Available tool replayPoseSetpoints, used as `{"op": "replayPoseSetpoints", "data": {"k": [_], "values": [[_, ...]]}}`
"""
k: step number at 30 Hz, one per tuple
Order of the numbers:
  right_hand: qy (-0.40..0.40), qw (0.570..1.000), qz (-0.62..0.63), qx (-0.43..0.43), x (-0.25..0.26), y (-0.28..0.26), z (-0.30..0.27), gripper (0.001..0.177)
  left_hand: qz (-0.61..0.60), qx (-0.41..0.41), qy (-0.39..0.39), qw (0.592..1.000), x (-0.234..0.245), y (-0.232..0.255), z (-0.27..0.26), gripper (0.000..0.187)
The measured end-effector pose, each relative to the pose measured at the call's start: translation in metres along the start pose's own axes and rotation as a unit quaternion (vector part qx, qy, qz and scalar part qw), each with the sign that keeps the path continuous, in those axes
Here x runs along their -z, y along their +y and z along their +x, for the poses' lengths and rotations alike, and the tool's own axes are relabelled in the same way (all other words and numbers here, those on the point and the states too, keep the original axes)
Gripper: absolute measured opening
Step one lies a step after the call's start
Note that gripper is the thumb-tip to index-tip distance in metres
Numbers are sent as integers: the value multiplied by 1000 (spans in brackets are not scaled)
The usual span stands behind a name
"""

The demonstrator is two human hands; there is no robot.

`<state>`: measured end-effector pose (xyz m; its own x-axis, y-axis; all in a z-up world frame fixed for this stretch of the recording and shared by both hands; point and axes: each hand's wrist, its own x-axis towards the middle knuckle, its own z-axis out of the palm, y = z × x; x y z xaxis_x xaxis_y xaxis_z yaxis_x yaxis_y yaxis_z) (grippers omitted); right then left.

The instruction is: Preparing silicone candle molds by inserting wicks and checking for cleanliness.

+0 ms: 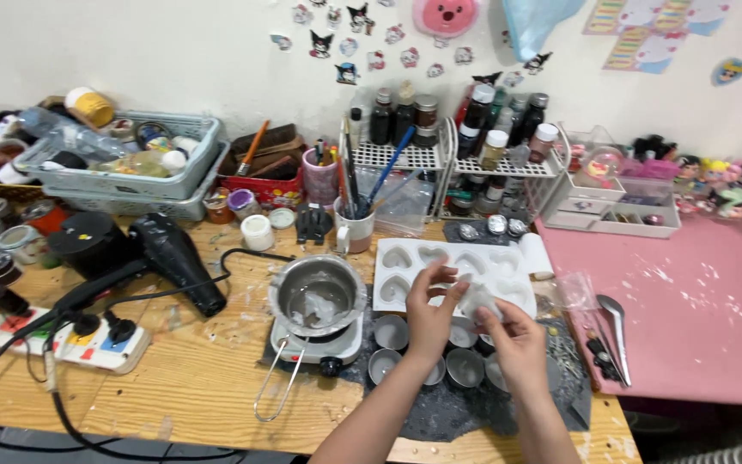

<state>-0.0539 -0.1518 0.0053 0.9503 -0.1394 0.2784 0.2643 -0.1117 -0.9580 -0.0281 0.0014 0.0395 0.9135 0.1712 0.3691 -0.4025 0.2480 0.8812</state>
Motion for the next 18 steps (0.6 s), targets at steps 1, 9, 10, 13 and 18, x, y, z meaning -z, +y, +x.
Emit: {"op": "replayPoseSetpoints", "data": {"k": [1, 9, 10, 13, 18], "values": [[15, 999, 30, -12, -4, -9, 3, 30, 29, -26, 3, 999, 1, -6, 1, 27], [43, 990, 43, 128, -11, -23, 24, 17, 162, -205, -86, 961, 7, 5, 1, 42], [35, 991, 49, 120, -8, -16, 26, 18, 146, -184, -94, 968, 7, 3, 1, 44], [24, 994, 69, 83, -5, -9, 30, 18, 119, -132, -98, 979, 8, -3, 1, 43], [69, 991, 101, 62, -21, -40, 28, 38, 101, -82, -84, 988, 7, -8, 1, 36]]}}
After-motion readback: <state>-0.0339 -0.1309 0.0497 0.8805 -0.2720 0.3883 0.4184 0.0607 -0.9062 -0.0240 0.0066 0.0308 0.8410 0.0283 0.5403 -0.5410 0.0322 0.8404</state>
